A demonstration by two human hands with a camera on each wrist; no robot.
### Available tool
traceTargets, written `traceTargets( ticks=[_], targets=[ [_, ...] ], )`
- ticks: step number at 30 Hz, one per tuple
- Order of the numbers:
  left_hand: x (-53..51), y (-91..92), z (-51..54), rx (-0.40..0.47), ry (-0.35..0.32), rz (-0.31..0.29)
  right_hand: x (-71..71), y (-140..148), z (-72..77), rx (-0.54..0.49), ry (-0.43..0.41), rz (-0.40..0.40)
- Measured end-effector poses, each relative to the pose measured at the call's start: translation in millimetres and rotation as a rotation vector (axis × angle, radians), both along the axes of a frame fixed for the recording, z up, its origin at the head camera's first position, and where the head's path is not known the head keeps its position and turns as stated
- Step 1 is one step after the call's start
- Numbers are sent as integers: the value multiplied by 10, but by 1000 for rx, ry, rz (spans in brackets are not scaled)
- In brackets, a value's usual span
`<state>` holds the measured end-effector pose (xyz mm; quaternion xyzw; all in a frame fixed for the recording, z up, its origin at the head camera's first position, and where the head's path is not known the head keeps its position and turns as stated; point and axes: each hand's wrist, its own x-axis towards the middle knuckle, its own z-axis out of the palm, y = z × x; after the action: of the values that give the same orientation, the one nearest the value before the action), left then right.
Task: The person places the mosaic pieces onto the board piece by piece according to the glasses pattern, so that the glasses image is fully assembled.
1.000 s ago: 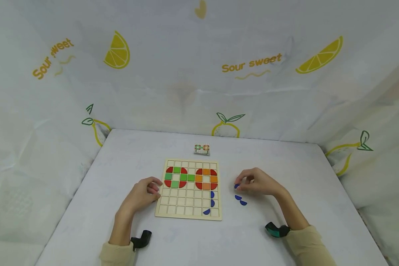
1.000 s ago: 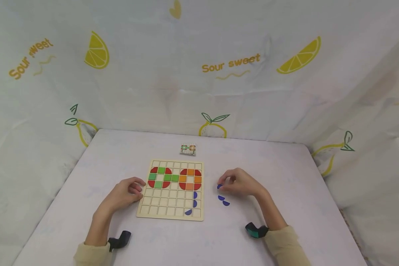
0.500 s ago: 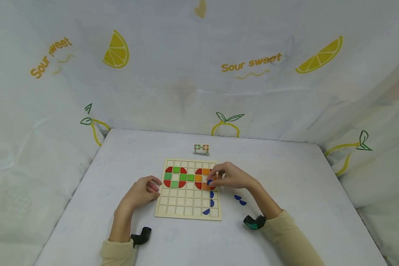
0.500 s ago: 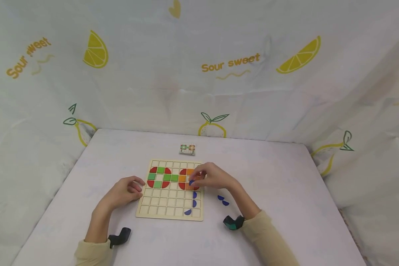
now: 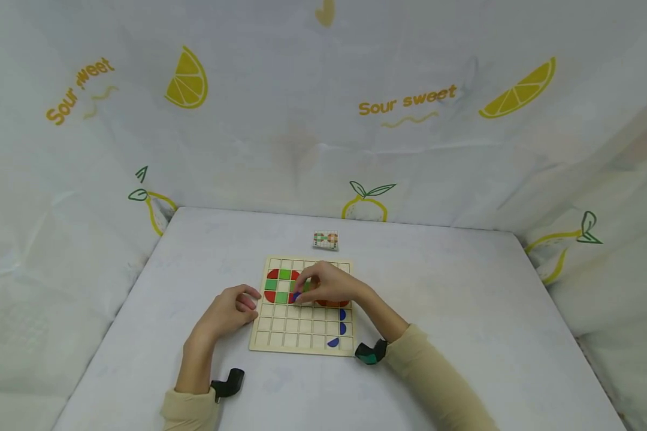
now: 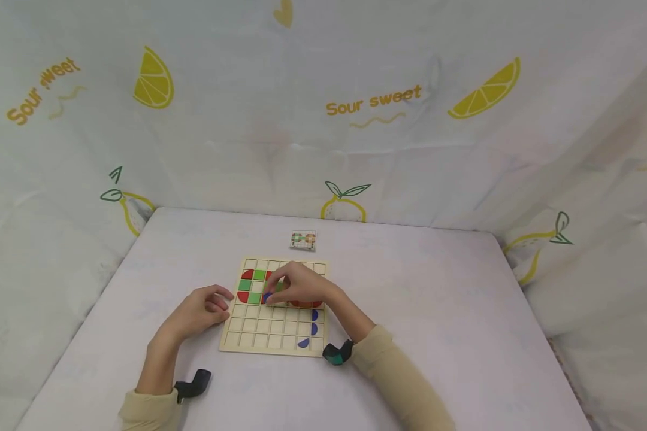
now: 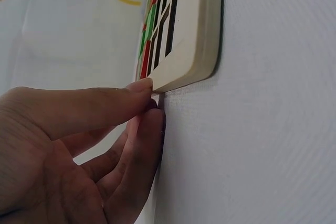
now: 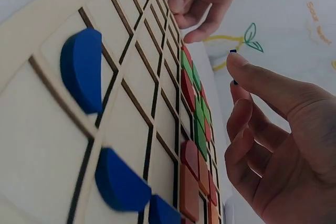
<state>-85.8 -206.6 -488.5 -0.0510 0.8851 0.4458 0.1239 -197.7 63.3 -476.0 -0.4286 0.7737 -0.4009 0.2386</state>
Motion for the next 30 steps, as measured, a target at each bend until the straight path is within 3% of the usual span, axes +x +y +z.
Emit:
traceTargets(
  ticks=[7,13,20,30],
  targets=[
    [8,-33,-2,11,8,-19,48,-372,-69,52,16,70],
    [-3,-55,-12,24,22,-36,94,-571,-95,125,100,60],
    [-8,-56,-23,27,27,-41,135,-652,-79,203,186,55],
    [2,-45,-18,36,18,-33,140,-658,-75,206,203,103]
  ],
)
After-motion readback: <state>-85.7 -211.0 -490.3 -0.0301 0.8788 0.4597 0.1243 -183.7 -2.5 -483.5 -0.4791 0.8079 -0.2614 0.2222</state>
